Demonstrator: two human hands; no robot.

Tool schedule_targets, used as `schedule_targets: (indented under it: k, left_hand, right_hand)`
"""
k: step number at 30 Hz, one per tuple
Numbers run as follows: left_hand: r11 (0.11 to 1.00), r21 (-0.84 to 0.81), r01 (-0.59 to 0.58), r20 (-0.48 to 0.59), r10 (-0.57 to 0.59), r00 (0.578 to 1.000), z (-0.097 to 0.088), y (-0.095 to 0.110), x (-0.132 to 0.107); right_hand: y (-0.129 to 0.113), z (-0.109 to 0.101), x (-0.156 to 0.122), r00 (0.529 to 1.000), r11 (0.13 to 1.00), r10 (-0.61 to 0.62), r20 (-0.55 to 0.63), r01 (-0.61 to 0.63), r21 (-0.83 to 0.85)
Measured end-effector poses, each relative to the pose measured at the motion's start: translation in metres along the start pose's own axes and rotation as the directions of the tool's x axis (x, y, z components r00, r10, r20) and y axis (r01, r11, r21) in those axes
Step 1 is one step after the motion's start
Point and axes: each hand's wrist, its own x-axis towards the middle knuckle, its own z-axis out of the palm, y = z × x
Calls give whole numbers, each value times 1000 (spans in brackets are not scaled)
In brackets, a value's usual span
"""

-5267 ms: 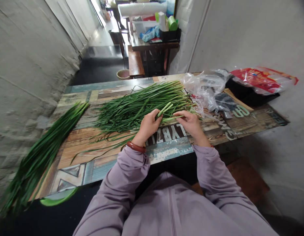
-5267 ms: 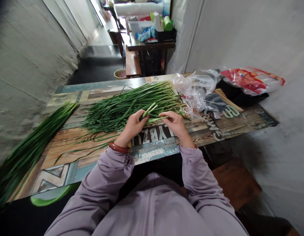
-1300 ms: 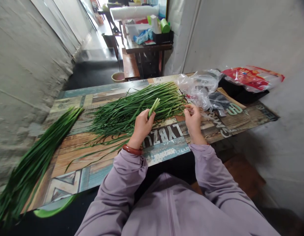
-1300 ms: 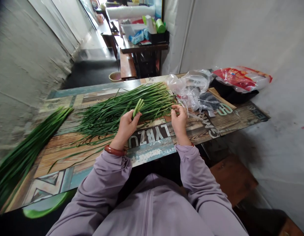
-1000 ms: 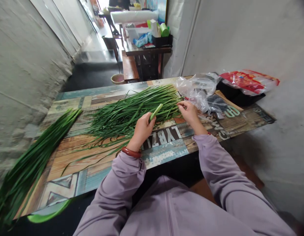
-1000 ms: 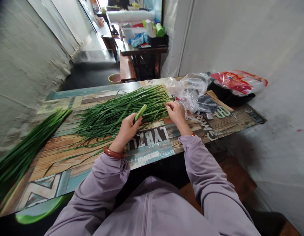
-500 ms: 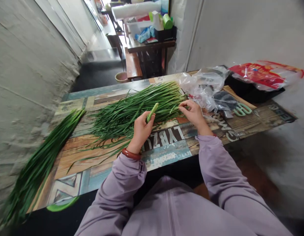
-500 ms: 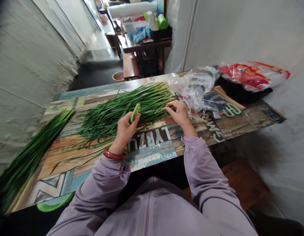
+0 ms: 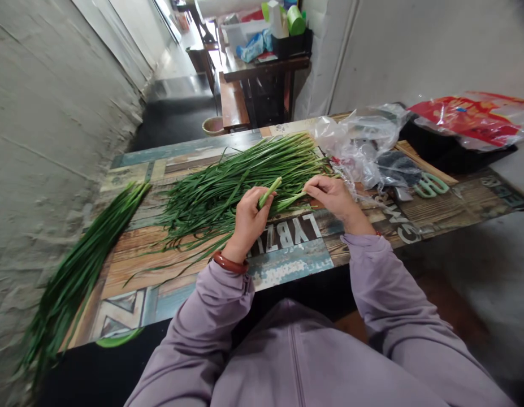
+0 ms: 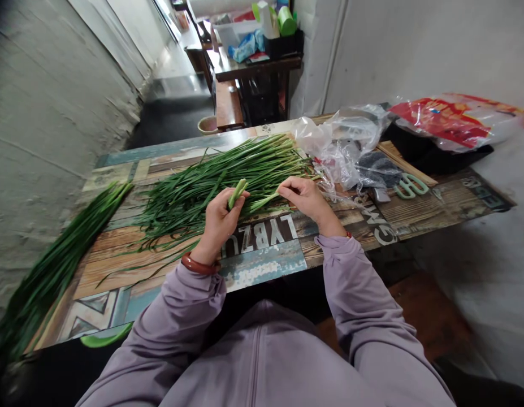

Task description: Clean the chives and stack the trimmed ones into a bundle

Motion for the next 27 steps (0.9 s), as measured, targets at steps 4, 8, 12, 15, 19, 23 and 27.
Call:
schedule_targets:
  k: [4,8,12,15,19,23,27]
  left_hand:
    - [999,17,36,3,-36,999,1,0,-1]
    - [998,41,56,165,-62,984,3,2,-3]
    - [996,76,45,266,-63,962,4,4,-5]
    - [993,99,59,276,-84,958,4,4,-5]
    - [986,46,162,270,-169,948,1,5,-2]
    - [970,-14,242,272,-229,934,-2,8,0]
    - [963,-49,265,302,-239,923,-2,10,0]
  right_hand:
    - [2,3,0,999,999,47,-3,-47,-1]
    - [3,5,0,997,997,63,-33,-65,-46]
    - [0,10,0,994,994,73,-83,-79,-76]
    - [-5,12,-1,992,996,79,-99,-83,-44]
    - [-10,16,-3,993,986,117,-30,-112,126]
    - [-9,27,-3,987,956,73,140,-109,273]
    - [-7,41,-4,991,967,30,132,-63,248]
